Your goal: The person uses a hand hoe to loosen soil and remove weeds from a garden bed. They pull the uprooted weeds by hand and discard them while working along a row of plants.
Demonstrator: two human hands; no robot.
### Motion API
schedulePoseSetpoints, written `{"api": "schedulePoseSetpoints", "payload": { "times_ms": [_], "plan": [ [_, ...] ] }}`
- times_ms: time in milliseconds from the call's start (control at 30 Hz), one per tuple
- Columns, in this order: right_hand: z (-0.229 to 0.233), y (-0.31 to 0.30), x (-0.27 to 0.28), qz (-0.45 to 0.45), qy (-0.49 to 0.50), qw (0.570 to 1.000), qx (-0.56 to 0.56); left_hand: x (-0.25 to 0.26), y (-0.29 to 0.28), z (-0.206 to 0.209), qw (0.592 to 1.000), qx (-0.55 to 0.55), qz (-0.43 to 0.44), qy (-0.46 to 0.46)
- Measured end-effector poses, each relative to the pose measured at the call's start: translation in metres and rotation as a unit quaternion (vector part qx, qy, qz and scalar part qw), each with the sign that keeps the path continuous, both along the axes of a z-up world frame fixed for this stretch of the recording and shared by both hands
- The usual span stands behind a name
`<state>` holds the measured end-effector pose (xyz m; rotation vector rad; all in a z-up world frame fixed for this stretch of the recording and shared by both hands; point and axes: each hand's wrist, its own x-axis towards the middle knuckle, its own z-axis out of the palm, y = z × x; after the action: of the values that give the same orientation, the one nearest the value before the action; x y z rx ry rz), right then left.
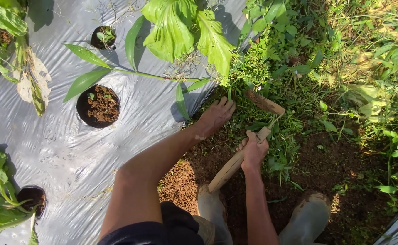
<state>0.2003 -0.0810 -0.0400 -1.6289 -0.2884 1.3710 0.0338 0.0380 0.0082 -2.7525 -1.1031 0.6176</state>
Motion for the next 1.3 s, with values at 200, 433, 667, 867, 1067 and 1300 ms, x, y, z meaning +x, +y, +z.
{"api": "schedulePoseSetpoints", "payload": {
  "times_ms": [200, 433, 667, 867, 1067, 1300],
  "plan": [
    [0.001, 0.003, -0.008, -0.006, 0.025, 1.0, 0.016, -0.017, -0.011, 0.051, 0.998, 0.024, -0.046, -0.045],
    [-0.003, -0.011, -0.043, 0.059, 0.034, 0.998, -0.005, -0.023, -0.021, 0.065, 0.99, 0.123, -0.072, 0.01],
    [-0.013, -0.009, -0.047, -0.072, -0.011, 0.997, 0.034, -0.026, -0.032, 0.066, 0.994, 0.092, -0.063, 0.016],
    [-0.006, -0.025, -0.046, 0.058, 0.024, 0.998, -0.01, -0.024, -0.039, 0.065, 0.995, 0.067, -0.063, 0.024],
    [-0.006, -0.004, -0.033, -0.068, 0.019, 0.997, 0.038, -0.052, -0.066, 0.001, 0.986, 0.076, -0.12, 0.09],
    [-0.003, -0.017, -0.048, -0.01, 0.036, 0.999, -0.008, -0.054, -0.065, 0.027, 0.994, -0.017, -0.085, 0.06]
  ]
}}
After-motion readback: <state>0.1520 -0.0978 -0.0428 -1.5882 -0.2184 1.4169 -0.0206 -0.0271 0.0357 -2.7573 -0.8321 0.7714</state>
